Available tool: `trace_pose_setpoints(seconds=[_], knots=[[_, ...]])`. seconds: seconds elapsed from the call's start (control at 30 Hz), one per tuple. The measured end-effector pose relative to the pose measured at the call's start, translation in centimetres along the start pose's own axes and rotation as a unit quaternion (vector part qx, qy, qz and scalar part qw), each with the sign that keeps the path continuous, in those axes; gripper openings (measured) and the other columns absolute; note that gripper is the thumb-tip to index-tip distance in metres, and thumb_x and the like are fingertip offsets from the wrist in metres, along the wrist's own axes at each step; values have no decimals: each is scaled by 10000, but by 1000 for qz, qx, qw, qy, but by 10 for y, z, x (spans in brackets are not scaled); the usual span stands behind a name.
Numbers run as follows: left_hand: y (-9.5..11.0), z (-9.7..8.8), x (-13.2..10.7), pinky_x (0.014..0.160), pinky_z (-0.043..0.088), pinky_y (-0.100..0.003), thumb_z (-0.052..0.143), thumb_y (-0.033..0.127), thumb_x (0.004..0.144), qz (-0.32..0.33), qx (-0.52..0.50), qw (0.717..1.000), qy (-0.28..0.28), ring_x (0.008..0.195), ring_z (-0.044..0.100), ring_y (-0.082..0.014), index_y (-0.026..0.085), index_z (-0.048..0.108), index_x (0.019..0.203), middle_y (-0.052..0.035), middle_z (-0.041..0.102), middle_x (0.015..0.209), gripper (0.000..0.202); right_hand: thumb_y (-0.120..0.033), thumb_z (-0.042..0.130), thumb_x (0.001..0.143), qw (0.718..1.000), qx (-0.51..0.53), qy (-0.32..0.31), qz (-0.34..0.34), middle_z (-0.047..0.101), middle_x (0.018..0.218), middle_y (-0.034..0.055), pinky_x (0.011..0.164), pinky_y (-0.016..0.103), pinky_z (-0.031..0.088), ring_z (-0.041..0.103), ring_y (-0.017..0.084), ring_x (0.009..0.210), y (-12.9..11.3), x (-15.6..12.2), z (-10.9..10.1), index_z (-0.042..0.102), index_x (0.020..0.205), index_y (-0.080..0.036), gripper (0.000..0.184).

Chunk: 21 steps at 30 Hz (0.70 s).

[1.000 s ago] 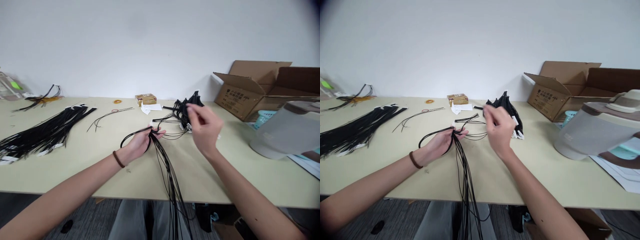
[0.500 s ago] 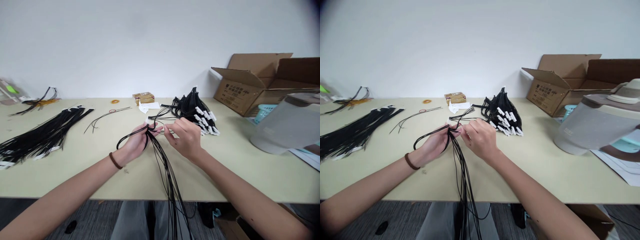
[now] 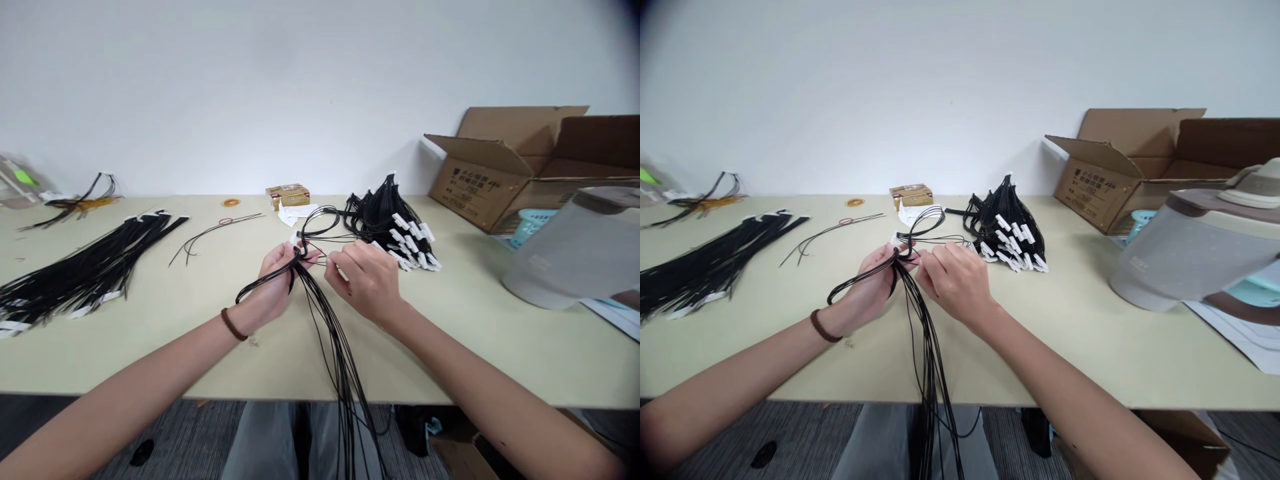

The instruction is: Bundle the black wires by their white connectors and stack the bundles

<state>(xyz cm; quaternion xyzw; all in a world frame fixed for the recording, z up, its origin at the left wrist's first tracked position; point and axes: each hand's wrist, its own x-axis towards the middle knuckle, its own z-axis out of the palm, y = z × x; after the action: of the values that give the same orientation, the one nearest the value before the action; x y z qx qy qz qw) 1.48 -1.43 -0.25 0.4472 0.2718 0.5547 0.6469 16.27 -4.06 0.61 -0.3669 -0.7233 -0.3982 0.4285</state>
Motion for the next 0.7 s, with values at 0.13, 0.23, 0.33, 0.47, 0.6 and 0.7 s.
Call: trace_pose_setpoints(seconds=[0.13, 0.23, 0.33, 0.47, 0.6, 0.7], knots=[[1, 3, 0, 898, 440, -324, 554, 315, 794, 2, 2, 1000, 23, 858, 632, -159, 135, 547, 807, -54, 637, 867, 181, -152, 490, 790, 1000, -2, 0, 1, 430, 509, -35, 507, 231, 256, 317, 100, 523, 0, 1, 0, 488, 571, -182, 221], [1, 4, 0, 885, 449, -327, 555, 320, 792, 2, 8, 1000, 29, 861, 633, -164, 137, 547, 816, -52, 631, 857, 185, -154, 486, 792, 1000, -3, -7, 3, 435, 506, -34, 504, 231, 250, 324, 99, 518, 0, 1, 0, 495, 569, -181, 225], [1, 4, 0, 862, 460, -328, 574, 327, 775, 4, 15, 1000, 27, 867, 633, -175, 142, 533, 785, -45, 622, 822, 190, -148, 489, 784, 1000, -4, -12, 0, 443, 506, -33, 503, 232, 248, 332, 98, 519, -1, 1, 0, 496, 563, -181, 224], [0, 4, 0, 850, 463, -338, 601, 344, 747, 19, 25, 999, 25, 879, 629, -186, 151, 519, 762, -37, 614, 804, 210, -137, 503, 763, 1000, -1, -4, -2, 438, 500, -35, 496, 234, 249, 324, 99, 517, -1, 1, 0, 484, 551, -182, 217], [-2, 3, 2, 838, 466, -343, 599, 342, 746, 36, 33, 999, 19, 854, 630, -181, 157, 498, 740, -27, 603, 779, 211, -128, 490, 766, 1000, 4, 1, 0, 428, 507, -42, 499, 231, 252, 318, 96, 519, -2, 1, 0, 471, 560, -185, 214], [-3, 2, 2, 823, 469, -336, 586, 340, 756, 47, 46, 998, 19, 835, 629, -174, 159, 483, 725, -25, 603, 754, 211, -126, 477, 773, 1000, 8, 2, -1, 424, 515, -45, 504, 229, 257, 323, 94, 526, -2, 1, -1, 471, 577, -186, 205]])
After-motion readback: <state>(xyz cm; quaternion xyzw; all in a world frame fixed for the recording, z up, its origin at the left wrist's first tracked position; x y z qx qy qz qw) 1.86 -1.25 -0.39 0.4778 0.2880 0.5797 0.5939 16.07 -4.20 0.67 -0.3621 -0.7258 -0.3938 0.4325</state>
